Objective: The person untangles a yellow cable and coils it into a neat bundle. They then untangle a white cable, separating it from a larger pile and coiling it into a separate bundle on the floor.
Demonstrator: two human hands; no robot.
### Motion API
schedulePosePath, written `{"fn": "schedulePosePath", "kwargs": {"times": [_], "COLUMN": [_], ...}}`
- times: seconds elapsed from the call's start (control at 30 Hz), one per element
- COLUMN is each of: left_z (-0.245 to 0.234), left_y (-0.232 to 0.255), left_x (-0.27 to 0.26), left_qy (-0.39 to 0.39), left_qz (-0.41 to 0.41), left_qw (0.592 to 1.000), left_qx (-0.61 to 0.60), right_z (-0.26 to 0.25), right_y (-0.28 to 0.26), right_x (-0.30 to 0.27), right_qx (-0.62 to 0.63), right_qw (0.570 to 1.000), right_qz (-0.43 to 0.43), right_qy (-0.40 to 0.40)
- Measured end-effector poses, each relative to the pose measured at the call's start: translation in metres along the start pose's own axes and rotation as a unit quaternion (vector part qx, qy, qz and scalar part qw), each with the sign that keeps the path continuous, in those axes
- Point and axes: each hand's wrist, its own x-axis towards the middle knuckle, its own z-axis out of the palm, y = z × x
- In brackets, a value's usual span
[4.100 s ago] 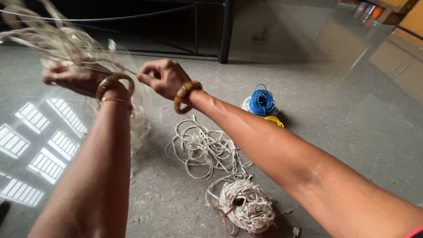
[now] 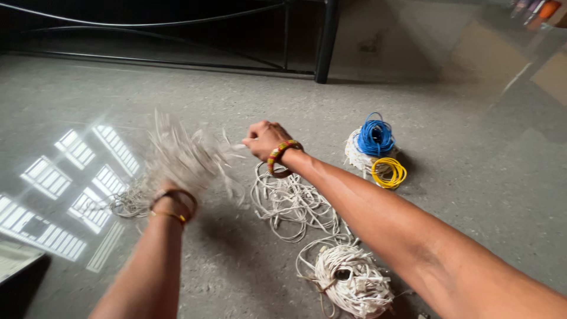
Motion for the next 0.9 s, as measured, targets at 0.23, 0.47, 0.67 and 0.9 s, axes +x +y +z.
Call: {"fn": "schedulePosePath", "kwargs": {"times": [0.23,0.47,0.67,0.9], "left_z": [-0.001,0.011,0.033,0.082], "left_y": [0.003,0.016,0.011,-0.037], "left_x": [-0.075,-0.106,-0.073,-0.026], "left_qy": [0.003,0.073,-0.113,-0.135], "left_qz": [-0.035,0.385,0.382,0.151], "left_qw": [0.994,0.886,0.812,0.87], "left_qx": [0.105,0.25,0.427,0.449], "right_z": [0.018,0.037,0.042,0.053], "right_y": [0.023,0.036,0.046,0.064], "right_x": [-0.002,-0.006,-0.009,-0.025], "right_qx": [-0.055,-0.075,-0.047,-0.081], "right_qw": [0.989,0.982,0.977,0.967], "right_qz": [0.104,0.1,0.111,0.048], "right_qy": [-0.093,-0.141,-0.178,-0.236]}}
